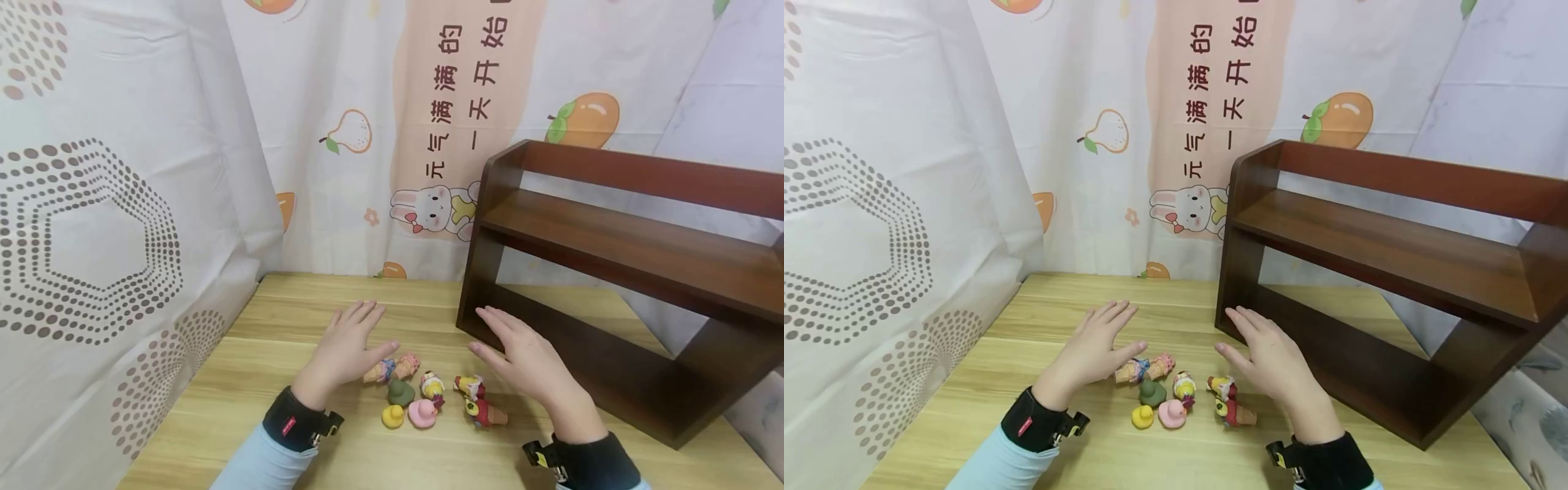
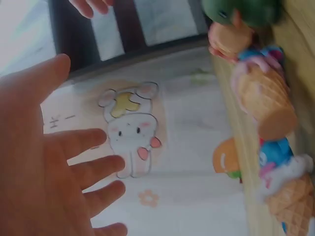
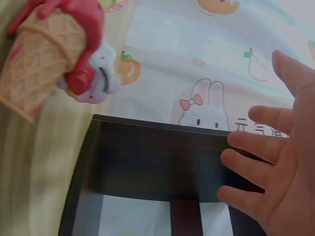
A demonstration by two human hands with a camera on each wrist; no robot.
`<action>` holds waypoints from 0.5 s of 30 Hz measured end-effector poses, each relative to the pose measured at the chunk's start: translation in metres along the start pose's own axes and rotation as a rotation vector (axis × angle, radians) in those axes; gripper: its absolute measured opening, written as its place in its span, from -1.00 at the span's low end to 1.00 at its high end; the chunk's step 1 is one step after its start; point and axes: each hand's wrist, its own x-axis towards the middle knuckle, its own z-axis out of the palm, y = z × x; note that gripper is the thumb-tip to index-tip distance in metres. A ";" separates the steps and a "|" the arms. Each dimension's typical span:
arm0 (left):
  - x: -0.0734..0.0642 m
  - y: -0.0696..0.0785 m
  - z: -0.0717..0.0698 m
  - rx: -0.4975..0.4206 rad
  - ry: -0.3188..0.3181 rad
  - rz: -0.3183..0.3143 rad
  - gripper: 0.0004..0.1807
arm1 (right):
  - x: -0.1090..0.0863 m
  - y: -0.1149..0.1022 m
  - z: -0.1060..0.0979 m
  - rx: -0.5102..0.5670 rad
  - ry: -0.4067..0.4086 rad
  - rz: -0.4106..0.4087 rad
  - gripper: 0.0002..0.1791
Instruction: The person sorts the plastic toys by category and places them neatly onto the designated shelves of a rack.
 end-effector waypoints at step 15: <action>-0.003 0.010 -0.018 -0.174 0.222 0.079 -0.29 | -0.007 0.000 -0.027 0.030 0.308 -0.107 -0.44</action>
